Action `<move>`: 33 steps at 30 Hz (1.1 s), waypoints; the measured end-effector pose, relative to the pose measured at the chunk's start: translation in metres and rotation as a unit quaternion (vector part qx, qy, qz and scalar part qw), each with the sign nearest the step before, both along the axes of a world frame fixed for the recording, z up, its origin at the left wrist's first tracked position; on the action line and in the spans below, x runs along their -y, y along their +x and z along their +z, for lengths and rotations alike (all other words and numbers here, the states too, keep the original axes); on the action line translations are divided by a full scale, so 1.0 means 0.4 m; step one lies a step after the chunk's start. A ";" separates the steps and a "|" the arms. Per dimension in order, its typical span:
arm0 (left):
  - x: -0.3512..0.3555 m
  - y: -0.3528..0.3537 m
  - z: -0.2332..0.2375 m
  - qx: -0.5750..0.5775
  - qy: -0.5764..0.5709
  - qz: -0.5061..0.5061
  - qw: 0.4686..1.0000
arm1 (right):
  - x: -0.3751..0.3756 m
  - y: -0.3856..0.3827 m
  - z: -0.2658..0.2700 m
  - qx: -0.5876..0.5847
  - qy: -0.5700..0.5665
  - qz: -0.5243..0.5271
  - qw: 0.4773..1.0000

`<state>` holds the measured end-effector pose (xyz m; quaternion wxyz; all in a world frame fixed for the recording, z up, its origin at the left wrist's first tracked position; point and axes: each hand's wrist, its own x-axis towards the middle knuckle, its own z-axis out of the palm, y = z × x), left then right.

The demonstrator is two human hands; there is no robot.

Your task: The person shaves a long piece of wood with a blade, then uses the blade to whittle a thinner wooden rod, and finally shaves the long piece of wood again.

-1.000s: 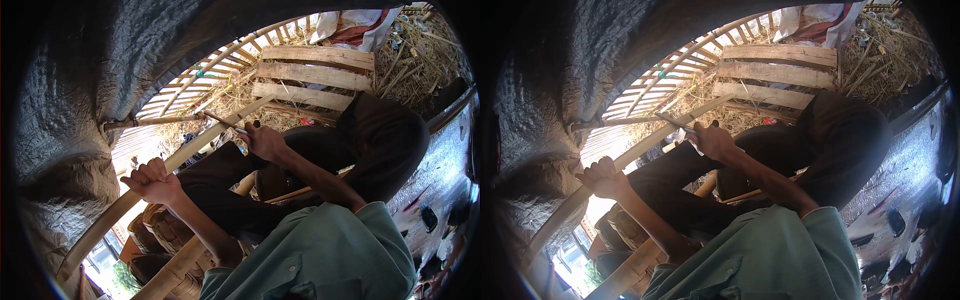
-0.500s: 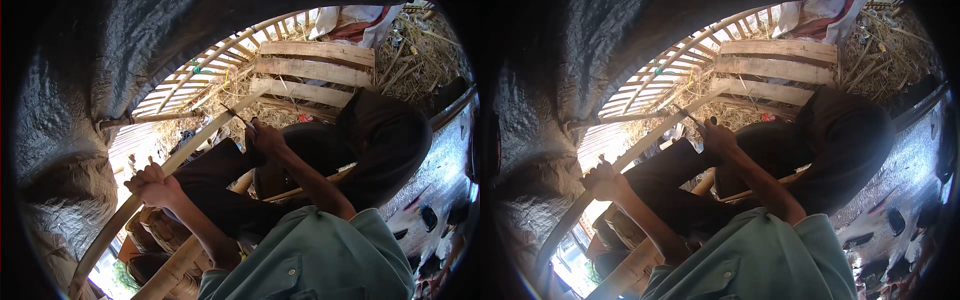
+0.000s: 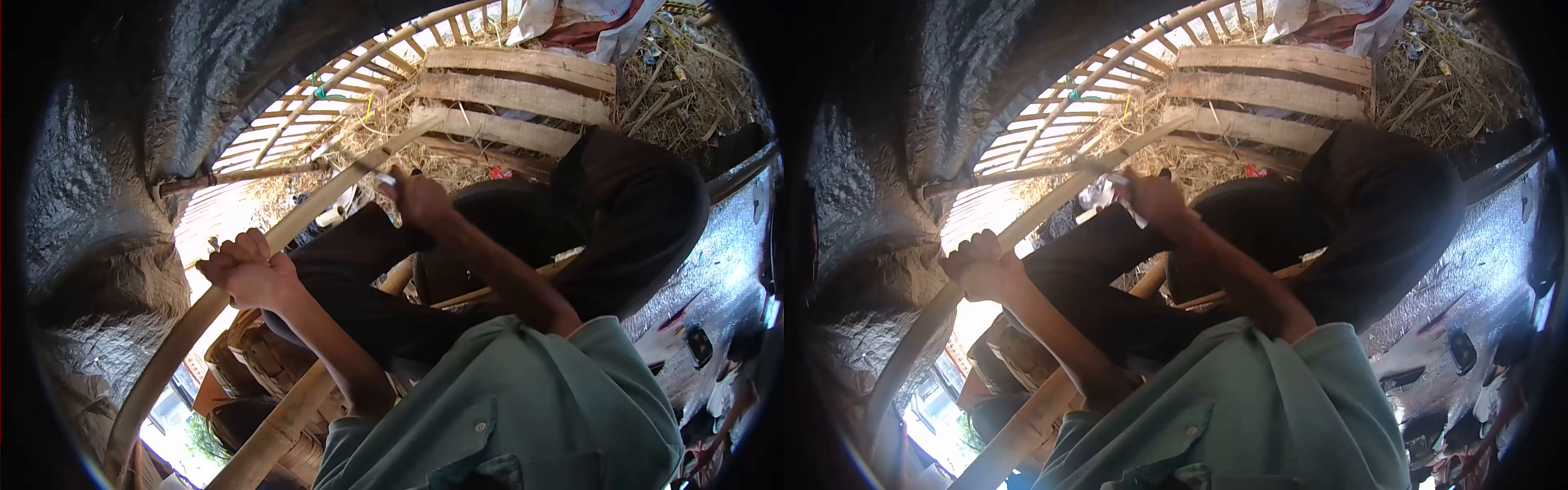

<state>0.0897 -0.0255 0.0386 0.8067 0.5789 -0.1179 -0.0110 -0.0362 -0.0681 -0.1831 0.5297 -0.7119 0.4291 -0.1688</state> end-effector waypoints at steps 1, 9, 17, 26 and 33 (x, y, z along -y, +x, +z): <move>-0.026 0.025 -0.014 0.011 0.020 -0.007 1.000 | -0.013 -0.013 -0.077 -0.026 0.041 -0.013 0.999; 0.008 -0.040 0.025 0.015 -0.008 0.050 0.999 | -0.027 0.006 0.081 -0.011 -0.020 0.023 0.999; -0.065 0.003 -0.020 0.030 -0.010 -0.005 0.999 | -0.028 0.018 0.037 0.005 -0.036 0.023 0.999; -0.033 -0.014 0.000 0.027 -0.018 0.000 0.999 | -0.033 0.030 0.035 -0.037 0.012 0.013 0.999; -0.023 -0.030 0.002 -0.020 -0.027 0.051 0.998 | -0.004 0.036 0.174 0.099 -0.152 0.072 0.981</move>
